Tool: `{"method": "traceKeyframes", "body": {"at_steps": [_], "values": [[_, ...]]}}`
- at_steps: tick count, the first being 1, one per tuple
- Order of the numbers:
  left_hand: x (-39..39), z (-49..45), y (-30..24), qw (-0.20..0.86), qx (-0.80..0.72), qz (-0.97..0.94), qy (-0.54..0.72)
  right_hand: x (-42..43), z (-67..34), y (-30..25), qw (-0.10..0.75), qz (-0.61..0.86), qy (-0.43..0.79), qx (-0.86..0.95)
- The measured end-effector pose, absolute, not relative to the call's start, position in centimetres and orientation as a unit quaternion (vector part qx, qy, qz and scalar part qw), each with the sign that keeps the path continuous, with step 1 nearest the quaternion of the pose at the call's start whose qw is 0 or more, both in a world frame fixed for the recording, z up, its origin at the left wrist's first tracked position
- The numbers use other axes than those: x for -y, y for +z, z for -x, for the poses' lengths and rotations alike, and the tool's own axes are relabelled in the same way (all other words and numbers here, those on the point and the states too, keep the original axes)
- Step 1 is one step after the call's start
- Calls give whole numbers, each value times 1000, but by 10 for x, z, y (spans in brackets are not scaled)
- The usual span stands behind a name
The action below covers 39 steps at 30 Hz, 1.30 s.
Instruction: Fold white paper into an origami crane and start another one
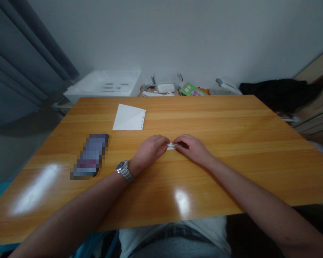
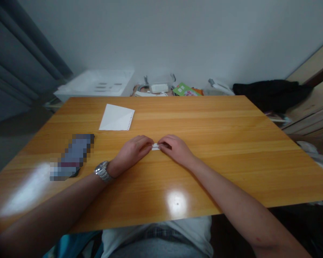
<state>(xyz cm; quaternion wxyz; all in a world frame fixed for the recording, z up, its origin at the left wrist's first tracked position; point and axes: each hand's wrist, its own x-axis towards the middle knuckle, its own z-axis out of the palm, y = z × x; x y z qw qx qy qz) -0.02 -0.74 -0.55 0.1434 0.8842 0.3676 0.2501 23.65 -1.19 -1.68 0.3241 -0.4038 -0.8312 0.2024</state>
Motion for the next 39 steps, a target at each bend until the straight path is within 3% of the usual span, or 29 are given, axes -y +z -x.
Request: {"method": "traceKeyframes", "body": {"at_steps": [39], "values": [[5, -1, -7, 148, -382, -878, 247, 10, -235, -25, 349, 418, 221, 809]]}}
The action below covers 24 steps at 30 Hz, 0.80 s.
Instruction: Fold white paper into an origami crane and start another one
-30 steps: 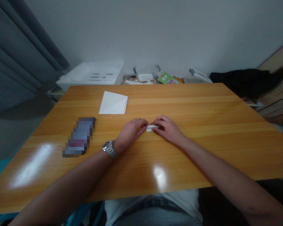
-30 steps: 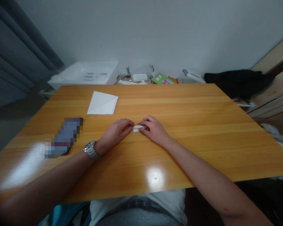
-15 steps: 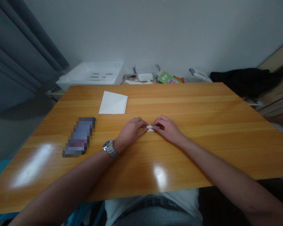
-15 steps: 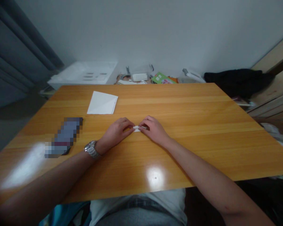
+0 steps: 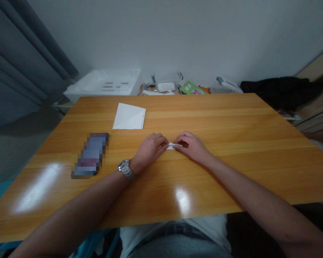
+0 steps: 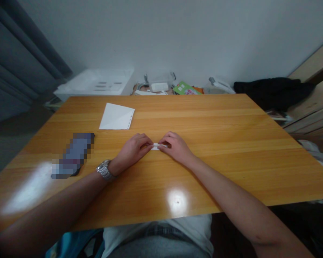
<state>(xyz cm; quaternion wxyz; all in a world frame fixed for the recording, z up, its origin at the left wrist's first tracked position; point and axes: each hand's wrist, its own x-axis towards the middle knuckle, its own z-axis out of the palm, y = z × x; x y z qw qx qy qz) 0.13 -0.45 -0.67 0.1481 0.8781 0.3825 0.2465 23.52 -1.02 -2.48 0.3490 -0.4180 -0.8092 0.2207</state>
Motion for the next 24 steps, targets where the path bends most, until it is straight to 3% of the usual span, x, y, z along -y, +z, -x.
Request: {"method": "traceKeyframes", "body": {"at_steps": [24], "values": [[8, -1, -5, 161, -374, -866, 290, 10, -243, -14, 342, 445, 241, 792]]}}
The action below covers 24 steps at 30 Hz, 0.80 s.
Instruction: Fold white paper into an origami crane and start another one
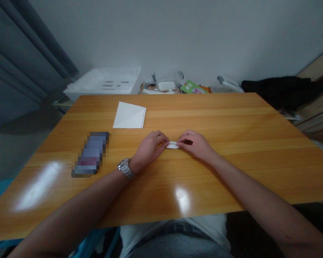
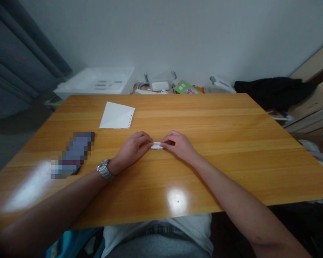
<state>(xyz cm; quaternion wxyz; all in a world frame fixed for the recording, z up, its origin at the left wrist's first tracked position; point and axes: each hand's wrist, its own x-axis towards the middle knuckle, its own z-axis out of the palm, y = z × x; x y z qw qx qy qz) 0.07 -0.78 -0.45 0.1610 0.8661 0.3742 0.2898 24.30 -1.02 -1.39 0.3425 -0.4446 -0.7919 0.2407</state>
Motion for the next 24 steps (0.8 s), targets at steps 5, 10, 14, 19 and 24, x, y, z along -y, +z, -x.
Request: {"method": "traceKeyframes", "body": {"at_steps": [5, 10, 14, 19, 24], "values": [[7, -1, -4, 144, -379, -873, 272, 10, -245, -14, 322, 435, 221, 812], [8, -2, -2, 95, -364, -899, 224, 13, -240, -12, 305, 424, 215, 825], [9, -3, -2, 96, -356, -905, 210, 16, -236, -11, 302, 413, 204, 834], [9, -5, -4, 120, -356, -904, 205, 18, -233, -10, 288, 403, 189, 848], [12, -6, -2, 119, -382, -894, 201, 18, -236, -10, 299, 399, 210, 841]]}}
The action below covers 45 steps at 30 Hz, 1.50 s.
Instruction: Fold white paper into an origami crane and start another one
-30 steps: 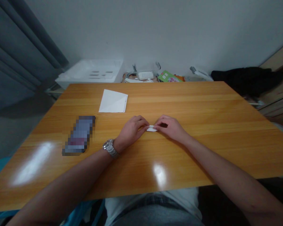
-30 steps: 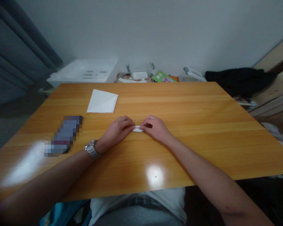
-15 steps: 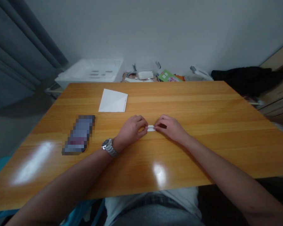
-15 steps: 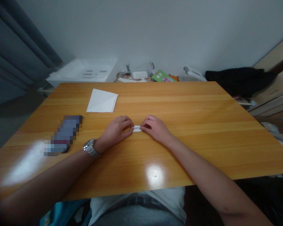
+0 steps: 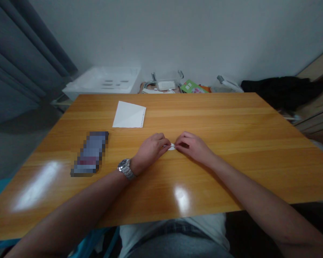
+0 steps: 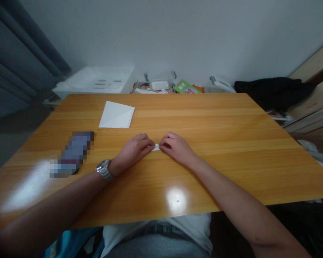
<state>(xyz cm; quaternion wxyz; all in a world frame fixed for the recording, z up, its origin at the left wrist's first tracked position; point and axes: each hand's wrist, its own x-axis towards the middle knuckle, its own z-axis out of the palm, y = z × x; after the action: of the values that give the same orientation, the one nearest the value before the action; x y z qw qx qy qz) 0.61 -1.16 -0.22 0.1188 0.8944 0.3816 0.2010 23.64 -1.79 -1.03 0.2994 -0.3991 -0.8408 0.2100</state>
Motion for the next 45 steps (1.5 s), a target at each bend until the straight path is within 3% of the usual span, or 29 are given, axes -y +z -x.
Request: {"method": "traceKeyframes", "body": {"at_steps": [22, 45], "values": [[9, -9, -5, 83, -367, -909, 177, 19, -234, -12, 274, 411, 169, 853], [3, 2, -7, 123, -361, -897, 223, 16, -239, -15, 311, 412, 208, 831]]}}
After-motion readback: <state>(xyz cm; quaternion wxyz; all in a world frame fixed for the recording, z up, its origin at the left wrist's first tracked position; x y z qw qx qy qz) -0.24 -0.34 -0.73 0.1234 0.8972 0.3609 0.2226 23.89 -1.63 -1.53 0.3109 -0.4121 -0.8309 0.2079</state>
